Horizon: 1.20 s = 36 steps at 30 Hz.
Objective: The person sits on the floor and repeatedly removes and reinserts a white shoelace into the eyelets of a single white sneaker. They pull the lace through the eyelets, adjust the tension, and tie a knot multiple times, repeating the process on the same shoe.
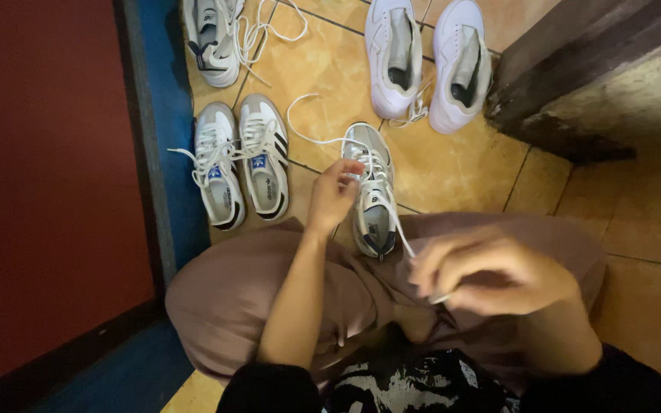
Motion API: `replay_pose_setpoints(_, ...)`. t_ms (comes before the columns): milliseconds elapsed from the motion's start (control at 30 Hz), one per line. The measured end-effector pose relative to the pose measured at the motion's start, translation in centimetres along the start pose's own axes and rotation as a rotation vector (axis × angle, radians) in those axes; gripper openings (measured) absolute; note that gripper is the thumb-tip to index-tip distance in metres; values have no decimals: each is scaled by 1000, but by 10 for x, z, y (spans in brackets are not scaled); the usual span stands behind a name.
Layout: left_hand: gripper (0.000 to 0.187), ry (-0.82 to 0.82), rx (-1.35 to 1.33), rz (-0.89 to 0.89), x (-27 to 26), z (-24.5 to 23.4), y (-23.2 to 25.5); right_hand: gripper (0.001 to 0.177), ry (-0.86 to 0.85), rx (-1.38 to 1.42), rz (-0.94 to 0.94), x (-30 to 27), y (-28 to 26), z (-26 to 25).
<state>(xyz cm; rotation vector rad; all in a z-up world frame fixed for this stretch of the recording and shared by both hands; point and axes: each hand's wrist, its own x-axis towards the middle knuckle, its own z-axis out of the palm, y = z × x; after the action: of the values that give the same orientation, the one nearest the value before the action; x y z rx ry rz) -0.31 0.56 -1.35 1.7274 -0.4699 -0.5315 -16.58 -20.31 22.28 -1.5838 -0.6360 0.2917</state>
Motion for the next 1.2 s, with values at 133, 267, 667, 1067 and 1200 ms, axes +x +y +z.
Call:
replay_pose_setpoints(133, 21, 109, 54, 7, 2, -4, 8, 14, -46, -163, 172, 24, 58, -11)
replay_pose_setpoints(267, 14, 179, 120, -47, 6, -2, 10, 26, 583, -523, 652, 60, 166, -25)
replay_pose_setpoints(667, 14, 206, 286, -105, 10, 5, 8, 17, 227, -1208, 473, 158, 315, -53)
replay_pose_setpoints(1067, 16, 167, 227, -109, 14, 9, 20, 17, 696, -88, 192, 140, 203, -103)
replay_pose_setpoints(1200, 15, 120, 259, -13, 9, 7, 37, 15, 851, 161, 38, 104, 107, -127)
